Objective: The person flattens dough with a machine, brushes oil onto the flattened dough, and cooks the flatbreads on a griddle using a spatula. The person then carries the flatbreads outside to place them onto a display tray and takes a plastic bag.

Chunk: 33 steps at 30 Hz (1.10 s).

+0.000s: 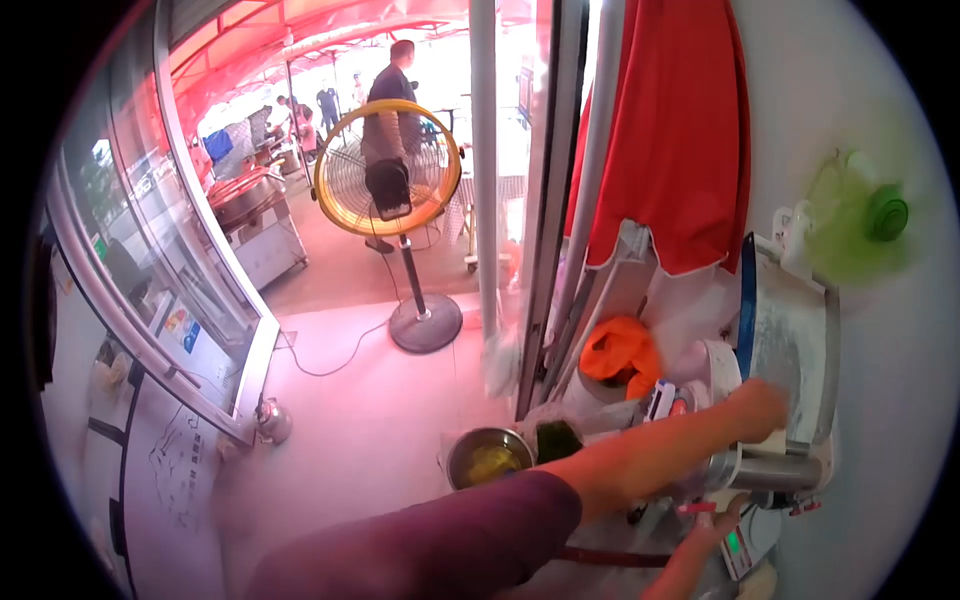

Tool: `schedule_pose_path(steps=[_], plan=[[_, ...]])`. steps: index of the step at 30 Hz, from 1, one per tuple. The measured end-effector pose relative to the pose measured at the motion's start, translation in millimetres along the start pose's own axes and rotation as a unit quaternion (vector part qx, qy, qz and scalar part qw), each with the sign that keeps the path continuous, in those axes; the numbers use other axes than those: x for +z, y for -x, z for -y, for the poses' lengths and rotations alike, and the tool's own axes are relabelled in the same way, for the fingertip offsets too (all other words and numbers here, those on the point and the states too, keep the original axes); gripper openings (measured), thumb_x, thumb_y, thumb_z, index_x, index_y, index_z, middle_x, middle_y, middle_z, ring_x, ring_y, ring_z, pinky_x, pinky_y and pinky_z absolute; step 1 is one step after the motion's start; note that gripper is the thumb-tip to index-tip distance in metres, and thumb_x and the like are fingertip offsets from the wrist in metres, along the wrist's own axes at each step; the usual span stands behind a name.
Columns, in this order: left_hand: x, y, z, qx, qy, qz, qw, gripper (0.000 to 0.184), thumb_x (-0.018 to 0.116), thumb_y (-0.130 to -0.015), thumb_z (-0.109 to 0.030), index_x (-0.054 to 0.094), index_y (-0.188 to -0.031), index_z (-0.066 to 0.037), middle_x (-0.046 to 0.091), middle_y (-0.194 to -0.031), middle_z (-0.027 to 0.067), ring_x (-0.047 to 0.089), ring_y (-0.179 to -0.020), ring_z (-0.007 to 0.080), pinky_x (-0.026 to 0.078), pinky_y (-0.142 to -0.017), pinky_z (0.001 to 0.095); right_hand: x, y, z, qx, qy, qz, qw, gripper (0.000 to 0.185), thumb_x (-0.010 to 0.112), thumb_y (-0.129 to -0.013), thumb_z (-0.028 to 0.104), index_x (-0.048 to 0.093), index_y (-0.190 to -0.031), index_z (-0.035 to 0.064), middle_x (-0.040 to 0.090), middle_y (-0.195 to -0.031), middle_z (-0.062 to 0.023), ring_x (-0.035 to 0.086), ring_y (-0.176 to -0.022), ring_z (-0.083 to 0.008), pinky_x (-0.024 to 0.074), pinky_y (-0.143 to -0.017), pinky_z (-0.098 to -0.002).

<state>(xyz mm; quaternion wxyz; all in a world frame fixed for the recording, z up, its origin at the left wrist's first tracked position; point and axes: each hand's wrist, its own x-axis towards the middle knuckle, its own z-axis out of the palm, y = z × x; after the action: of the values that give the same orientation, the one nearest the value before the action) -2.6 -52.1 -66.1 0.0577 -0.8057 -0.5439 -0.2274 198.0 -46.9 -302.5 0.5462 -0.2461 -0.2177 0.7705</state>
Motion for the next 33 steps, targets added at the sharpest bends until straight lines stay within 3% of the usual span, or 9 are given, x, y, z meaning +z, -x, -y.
schedule_pose_path(steps=[2,5,11,14,17,20,23,29,33], plan=[[6.7,2.6,-2.0,0.005,0.003,-0.090,0.996,0.020,0.061,-0.067,-0.014,0.069,-0.082,-0.024,0.065,-0.082,0.0032,0.062,-0.084,0.0230,0.047,-0.067,0.0356,-12.8,8.9,7.2,0.054,0.001,0.026,0.998,0.045,0.052,-0.089,0.025,0.038,-0.125,0.0030,0.049,-0.116,-0.0125,0.053,-0.094,-0.0294,0.0496,-0.077,-0.0446],[-14.9,0.3,-7.0,-0.046,0.008,0.057,0.997,0.018,0.062,-0.067,-0.014,0.069,-0.080,-0.023,0.065,-0.083,0.0042,0.062,-0.083,0.0233,0.048,-0.067,0.0355,-11.9,14.8,7.3,0.025,-0.014,-0.043,0.999,0.041,0.054,-0.088,0.023,0.042,-0.122,0.0031,0.050,-0.114,-0.0125,0.054,-0.095,-0.0291,0.0481,-0.081,-0.0448],[-20.1,4.3,-4.9,-0.005,0.031,0.050,0.998,0.012,0.066,-0.065,-0.018,0.069,-0.077,-0.019,0.064,-0.085,0.0060,0.062,-0.083,0.0241,0.048,-0.067,0.0363,-4.8,32.7,3.9,-0.053,-0.108,-0.020,0.993,0.036,0.056,-0.085,0.011,0.045,-0.118,0.0012,0.054,-0.113,-0.0125,0.054,-0.100,-0.0263,0.0479,-0.084,-0.0421],[-7.7,4.4,-3.4,0.003,-0.022,-0.023,0.999,0.014,0.067,-0.065,-0.022,0.069,-0.078,-0.019,0.063,-0.089,0.0054,0.061,-0.085,0.0249,0.048,-0.067,0.0368,16.8,54.9,5.7,-0.054,-0.130,-0.040,0.989,0.035,0.055,-0.086,0.009,0.045,-0.118,0.0002,0.053,-0.116,-0.0131,0.053,-0.104,-0.0257,0.0470,-0.087,-0.0415],[-21.9,3.4,-7.3,-0.020,-0.026,0.083,0.996,0.016,0.067,-0.065,-0.024,0.070,-0.079,-0.019,0.062,-0.091,0.0060,0.060,-0.088,0.0254,0.048,-0.069,0.0376,17.3,67.1,9.3,-0.059,-0.142,-0.029,0.988,0.035,0.054,-0.086,0.008,0.045,-0.118,-0.0002,0.053,-0.117,-0.0136,0.052,-0.106,-0.0258,0.0464,-0.088,-0.0405],[-21.1,4.0,-5.7,0.005,-0.016,0.084,0.996,0.018,0.066,-0.065,-0.027,0.069,-0.079,-0.015,0.062,-0.090,0.0082,0.060,-0.088,0.0256,0.048,-0.069,0.0387,25.1,79.5,9.8,-0.056,-0.179,-0.031,0.982,0.035,0.054,-0.086,0.007,0.046,-0.118,-0.0006,0.052,-0.119,-0.0138,0.052,-0.107,-0.0261,0.0460,-0.089,-0.0399],[-23.9,7.5,-6.9,0.020,-0.014,0.048,0.999,0.021,0.067,-0.064,-0.028,0.068,-0.075,-0.009,0.065,-0.083,0.0090,0.063,-0.081,0.0240,0.048,-0.065,0.0364,13.3,90.9,12.3,-0.046,-0.187,-0.032,0.981,0.034,0.055,-0.086,0.007,0.046,-0.118,-0.0009,0.052,-0.119,-0.0139,0.052,-0.107,-0.0260,0.0458,-0.089,-0.0407],[-20.9,7.3,-10.6,-0.029,0.007,-0.005,1.000,0.023,0.061,-0.071,-0.030,0.067,-0.075,-0.008,0.063,-0.083,0.0095,0.061,-0.083,0.0241,0.048,-0.066,0.0366,16.0,111.5,20.3,-0.047,-0.178,-0.075,0.980,0.033,0.054,-0.086,0.007,0.047,-0.117,-0.0014,0.053,-0.118,-0.0141,0.052,-0.107,-0.0264,0.0445,-0.090,-0.0412],[-31.1,18.2,-19.0,0.021,-0.016,-0.195,0.980,0.019,0.057,-0.074,-0.026,0.064,-0.073,-0.008,0.058,-0.081,0.0080,0.058,-0.081,0.0235,0.047,-0.063,0.0372,10.7,126.6,26.0,-0.055,-0.180,-0.043,0.981,0.034,0.052,-0.087,0.006,0.045,-0.120,-0.0006,0.050,-0.121,-0.0142,0.050,-0.110,-0.0276,0.0419,-0.093,-0.0427]])
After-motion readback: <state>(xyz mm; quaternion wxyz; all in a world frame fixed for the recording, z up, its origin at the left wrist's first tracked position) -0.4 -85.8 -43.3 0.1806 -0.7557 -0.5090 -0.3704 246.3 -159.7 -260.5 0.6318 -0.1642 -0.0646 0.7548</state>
